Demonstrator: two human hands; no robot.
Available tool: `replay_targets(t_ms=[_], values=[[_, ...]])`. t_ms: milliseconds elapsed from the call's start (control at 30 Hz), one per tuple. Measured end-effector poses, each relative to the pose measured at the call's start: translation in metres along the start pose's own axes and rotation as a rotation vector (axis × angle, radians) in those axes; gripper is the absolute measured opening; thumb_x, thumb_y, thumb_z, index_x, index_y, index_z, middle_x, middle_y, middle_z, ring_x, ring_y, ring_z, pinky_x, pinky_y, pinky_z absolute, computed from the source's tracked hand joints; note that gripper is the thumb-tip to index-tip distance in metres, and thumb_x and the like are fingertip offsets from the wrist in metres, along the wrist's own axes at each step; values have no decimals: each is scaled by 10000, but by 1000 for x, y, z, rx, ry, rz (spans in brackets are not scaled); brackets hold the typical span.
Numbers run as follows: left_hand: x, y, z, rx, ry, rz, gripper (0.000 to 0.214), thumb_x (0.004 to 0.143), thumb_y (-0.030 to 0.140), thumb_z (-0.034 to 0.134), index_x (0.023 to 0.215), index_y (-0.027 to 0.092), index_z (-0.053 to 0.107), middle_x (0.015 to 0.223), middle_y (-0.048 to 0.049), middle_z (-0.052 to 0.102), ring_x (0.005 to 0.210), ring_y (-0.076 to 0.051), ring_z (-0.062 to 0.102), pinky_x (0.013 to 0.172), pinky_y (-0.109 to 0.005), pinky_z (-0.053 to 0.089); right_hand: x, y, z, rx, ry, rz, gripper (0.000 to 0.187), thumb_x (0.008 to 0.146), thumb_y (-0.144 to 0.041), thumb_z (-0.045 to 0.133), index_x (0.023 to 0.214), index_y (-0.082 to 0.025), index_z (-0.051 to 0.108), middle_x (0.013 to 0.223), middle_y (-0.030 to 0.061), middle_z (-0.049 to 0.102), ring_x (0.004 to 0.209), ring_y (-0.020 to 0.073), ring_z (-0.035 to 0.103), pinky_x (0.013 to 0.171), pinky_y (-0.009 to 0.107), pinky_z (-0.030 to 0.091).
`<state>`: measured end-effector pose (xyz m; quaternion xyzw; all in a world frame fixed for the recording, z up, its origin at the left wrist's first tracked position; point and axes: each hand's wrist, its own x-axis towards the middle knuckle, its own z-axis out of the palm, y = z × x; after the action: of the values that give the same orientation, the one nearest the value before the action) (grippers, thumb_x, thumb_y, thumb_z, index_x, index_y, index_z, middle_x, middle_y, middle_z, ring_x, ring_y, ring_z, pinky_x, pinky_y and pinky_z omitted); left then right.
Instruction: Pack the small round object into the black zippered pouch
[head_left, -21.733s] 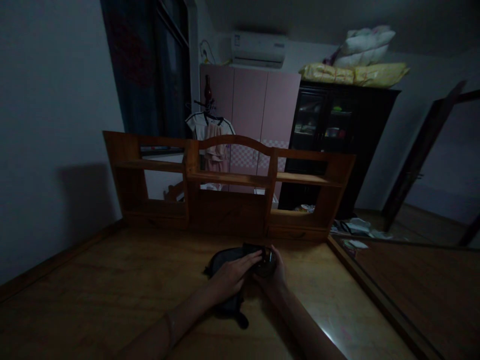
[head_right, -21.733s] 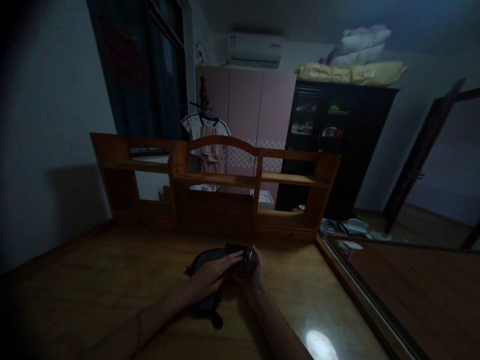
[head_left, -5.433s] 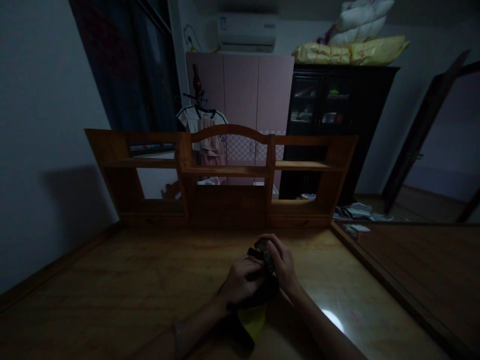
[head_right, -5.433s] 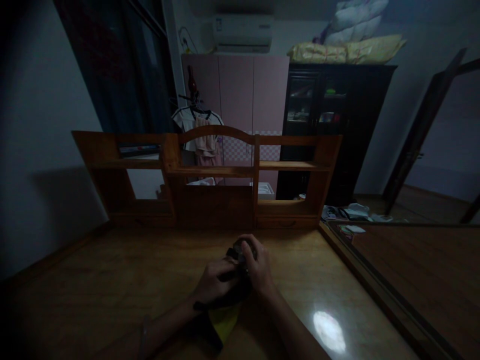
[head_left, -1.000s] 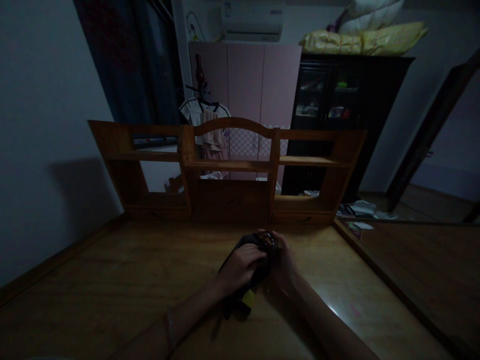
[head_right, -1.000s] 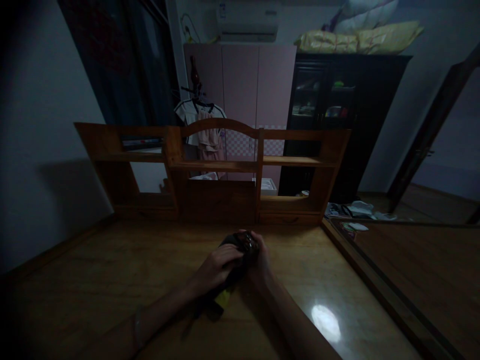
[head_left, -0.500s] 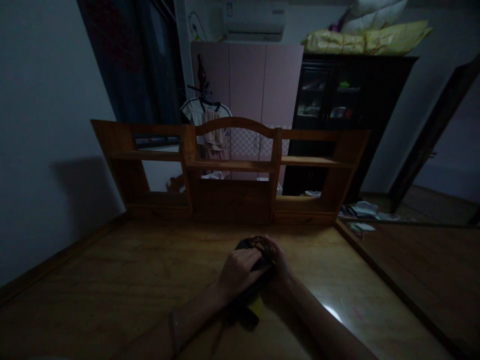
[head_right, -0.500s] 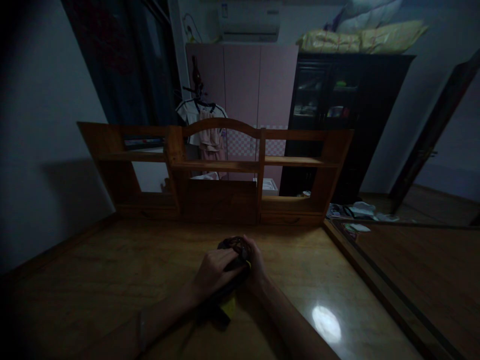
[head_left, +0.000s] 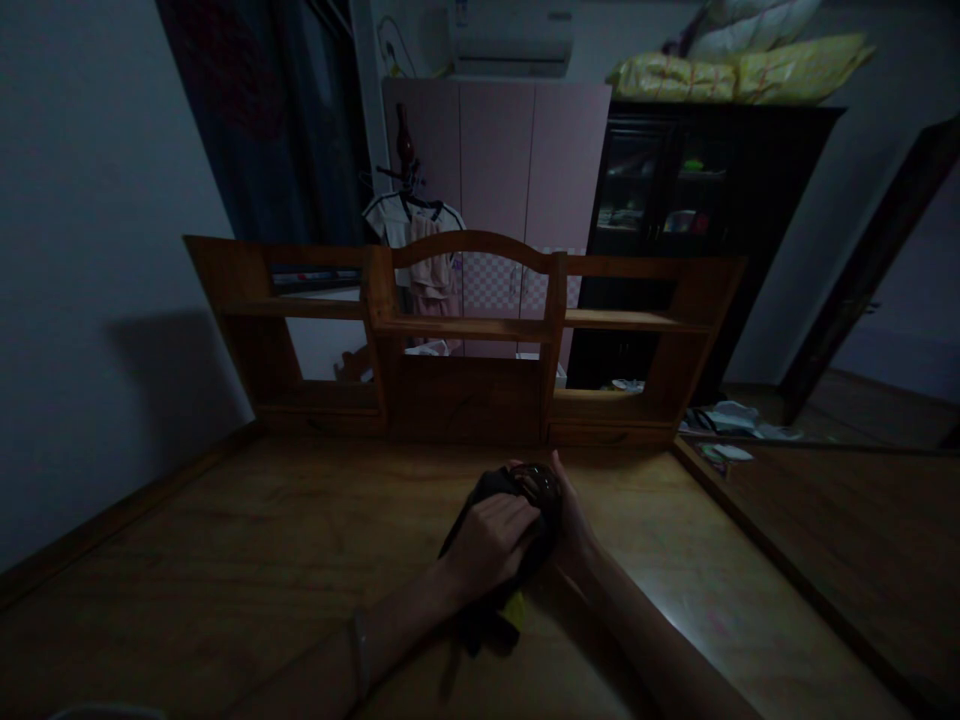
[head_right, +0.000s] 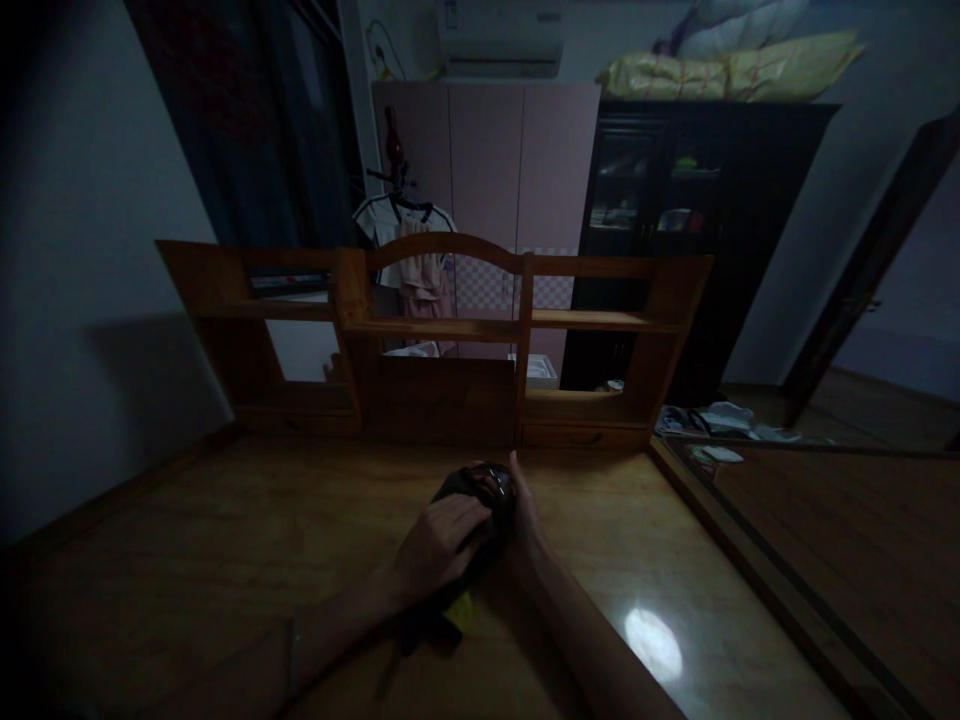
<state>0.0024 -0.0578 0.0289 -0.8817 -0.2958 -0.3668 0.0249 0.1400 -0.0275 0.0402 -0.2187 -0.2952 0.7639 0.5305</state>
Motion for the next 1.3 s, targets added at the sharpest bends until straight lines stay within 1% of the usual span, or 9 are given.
replay_targets(t_ms=[167,300,567,733,900,1000,1067,1167,1300], values=[[1,-6,1,78,8,125,304,854,70,421,1110,144,568,1050,-90,659,1007,-197,592,969,-388,441,-2,-8,-2,44,-61,9,504,862,-573,436,921,-145,695,855,47,716,803,188,645,865,298,456],[3,-11,-2,129,1,211,317,879,62,400,1145,138,554,1073,-74,654,1030,-168,578,1000,-375,427,-4,-13,-1,68,-78,-15,457,861,-525,475,1006,-141,679,883,48,718,801,181,636,819,288,466],[-1,-11,-3,114,73,189,272,860,74,436,1072,144,591,967,-70,671,948,-177,602,952,-382,462,-11,-10,7,-1,-105,9,422,837,-485,532,1078,-158,646,887,47,706,798,177,635,751,265,471],[-1,-10,-6,44,75,142,242,857,67,453,1021,154,610,1007,-68,679,947,-183,613,930,-382,470,-9,-5,5,-103,-75,-61,392,800,-473,581,1047,-177,648,852,35,694,747,165,620,719,256,467],[-3,-16,-2,-68,120,63,237,834,97,542,1046,170,616,1056,-55,684,991,-187,616,958,-376,461,-6,0,6,-167,54,-119,338,760,-475,642,953,-198,649,828,18,681,752,159,603,732,252,463],[-5,-19,3,-99,178,-9,262,808,138,612,1068,170,623,1053,-67,690,997,-201,624,947,-378,468,-5,2,4,-276,79,-250,354,760,-494,645,998,-233,618,894,12,668,807,169,599,762,270,461],[-6,-19,6,-138,202,-98,229,791,181,654,1020,172,646,1009,-65,701,952,-201,640,894,-355,492,-5,3,2,-412,56,-358,403,752,-526,645,1045,-255,587,938,11,652,847,178,593,783,282,455],[-5,-16,7,-226,195,-293,168,758,208,698,923,187,676,919,-32,713,851,-177,658,804,-298,511,-6,2,-2,-646,3,-483,536,754,-635,571,1132,-257,536,995,30,620,900,196,574,811,297,444],[-2,-12,6,-316,196,-494,201,707,196,734,905,205,698,900,-8,723,805,-168,667,765,-264,504,-11,-2,-1,-813,-56,-538,641,776,-710,446,1219,-247,460,1034,48,573,918,205,555,814,305,443]])
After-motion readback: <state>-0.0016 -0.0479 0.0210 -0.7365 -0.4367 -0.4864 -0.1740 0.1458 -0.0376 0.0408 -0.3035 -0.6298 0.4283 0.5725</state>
